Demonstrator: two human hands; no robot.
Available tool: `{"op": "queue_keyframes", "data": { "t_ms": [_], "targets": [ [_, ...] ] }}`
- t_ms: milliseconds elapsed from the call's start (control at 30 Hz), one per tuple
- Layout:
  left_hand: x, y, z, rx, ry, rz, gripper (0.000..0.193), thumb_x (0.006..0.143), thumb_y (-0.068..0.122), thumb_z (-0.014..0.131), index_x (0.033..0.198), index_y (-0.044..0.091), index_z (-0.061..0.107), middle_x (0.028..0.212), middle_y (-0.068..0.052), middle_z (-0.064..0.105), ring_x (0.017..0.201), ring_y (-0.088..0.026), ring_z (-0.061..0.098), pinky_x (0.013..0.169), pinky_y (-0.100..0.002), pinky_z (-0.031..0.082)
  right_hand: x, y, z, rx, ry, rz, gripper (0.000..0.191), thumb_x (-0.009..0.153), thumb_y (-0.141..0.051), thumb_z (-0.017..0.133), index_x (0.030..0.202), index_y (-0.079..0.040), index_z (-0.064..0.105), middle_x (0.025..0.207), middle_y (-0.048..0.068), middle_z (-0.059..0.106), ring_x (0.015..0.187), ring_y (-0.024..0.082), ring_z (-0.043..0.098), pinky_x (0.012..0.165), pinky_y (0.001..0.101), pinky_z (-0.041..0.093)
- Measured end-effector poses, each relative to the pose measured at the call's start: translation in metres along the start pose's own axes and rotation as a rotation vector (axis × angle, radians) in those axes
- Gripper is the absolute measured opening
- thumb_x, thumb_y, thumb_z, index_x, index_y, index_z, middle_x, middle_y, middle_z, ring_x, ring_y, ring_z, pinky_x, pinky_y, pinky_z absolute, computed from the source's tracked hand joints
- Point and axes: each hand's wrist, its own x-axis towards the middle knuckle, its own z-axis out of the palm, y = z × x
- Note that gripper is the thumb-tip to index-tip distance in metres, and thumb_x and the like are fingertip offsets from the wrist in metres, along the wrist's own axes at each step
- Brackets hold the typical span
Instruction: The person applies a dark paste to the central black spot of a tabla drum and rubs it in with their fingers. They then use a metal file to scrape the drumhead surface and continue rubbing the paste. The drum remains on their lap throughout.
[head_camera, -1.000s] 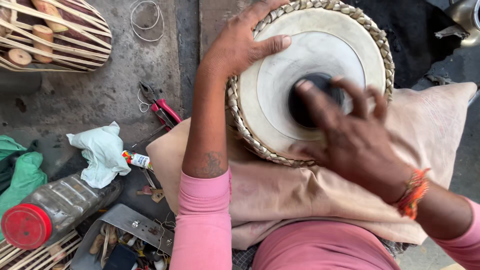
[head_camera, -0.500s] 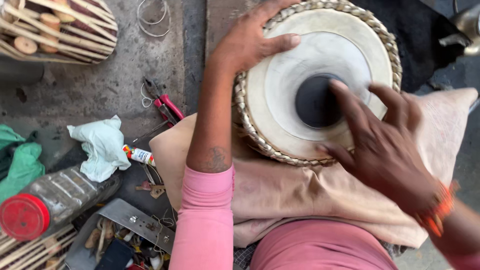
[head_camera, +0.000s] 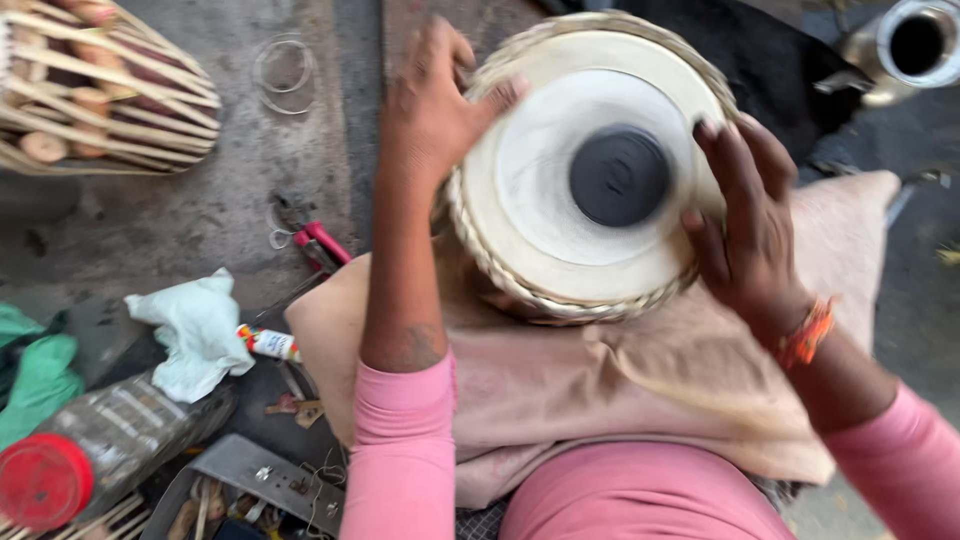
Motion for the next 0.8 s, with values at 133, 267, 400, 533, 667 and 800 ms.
{"op": "queue_keyframes", "data": {
  "t_ms": [133,267,400,533,667,800],
  "targets": [
    [0.019,-0.001,0.004,-0.315,-0.05,0.469,0.083,0.088,0.065,0.082,0.152,0.02,0.052,0.156,-0.01,0.055,0.146,-0.031,0.051,0.118,-0.047,0.043,0.021,0.011,-0.02,0.003,-0.134,0.009,0.063,0.106,-0.01,0.064,0.161,-0.002,0.034,0.159,0.013,0.051,0.15,0.039,0.044,0.125,0.0472,0.038],
    [0.021,-0.006,0.007,-0.426,-0.201,0.334,0.09,0.076,0.067,0.083,0.153,0.032,0.053,0.157,-0.006,0.057,0.146,-0.027,0.052,0.12,-0.043,0.041,0.02,-0.012,-0.029,-0.016,-0.236,0.057,0.072,0.099,-0.018,0.066,0.161,-0.006,0.032,0.158,0.014,0.05,0.148,0.038,0.043,0.122,0.0486,0.037],
    [0.015,-0.005,0.005,-0.414,-0.203,0.267,0.089,0.071,0.07,0.08,0.149,0.036,0.054,0.152,-0.003,0.061,0.14,-0.025,0.059,0.116,-0.041,0.047,0.003,-0.039,-0.038,0.008,-0.366,0.156,0.085,0.092,-0.037,0.065,0.16,-0.004,0.028,0.155,0.016,0.051,0.145,0.039,0.039,0.117,0.052,0.029],
    [0.013,0.0,0.002,-0.417,-0.167,0.306,0.086,0.073,0.068,0.083,0.148,0.035,0.056,0.15,-0.006,0.063,0.138,-0.027,0.06,0.114,-0.042,0.047,0.009,-0.053,-0.036,-0.161,-0.446,0.2,0.092,0.09,-0.054,0.062,0.16,-0.004,0.029,0.127,0.014,0.063,0.148,0.038,0.032,0.118,0.0565,0.018],
    [0.011,0.001,-0.001,-0.367,-0.134,0.364,0.082,0.079,0.065,0.083,0.149,0.032,0.057,0.146,-0.007,0.067,0.135,-0.026,0.065,0.115,-0.041,0.05,0.045,-0.055,-0.026,-0.192,-0.435,0.159,0.094,0.093,-0.065,0.054,0.161,-0.004,0.029,0.107,0.017,0.068,0.148,0.036,0.029,0.119,0.0574,0.014],
    [0.01,0.003,-0.003,-0.313,-0.039,0.416,0.079,0.081,0.062,0.086,0.143,0.021,0.063,0.137,-0.011,0.07,0.128,-0.03,0.067,0.11,-0.042,0.05,0.064,-0.062,-0.026,-0.055,-0.456,0.054,0.091,0.097,-0.067,0.049,0.161,-0.005,0.03,0.119,0.016,0.066,0.149,0.035,0.03,0.119,0.0567,0.014]
  ]
}}
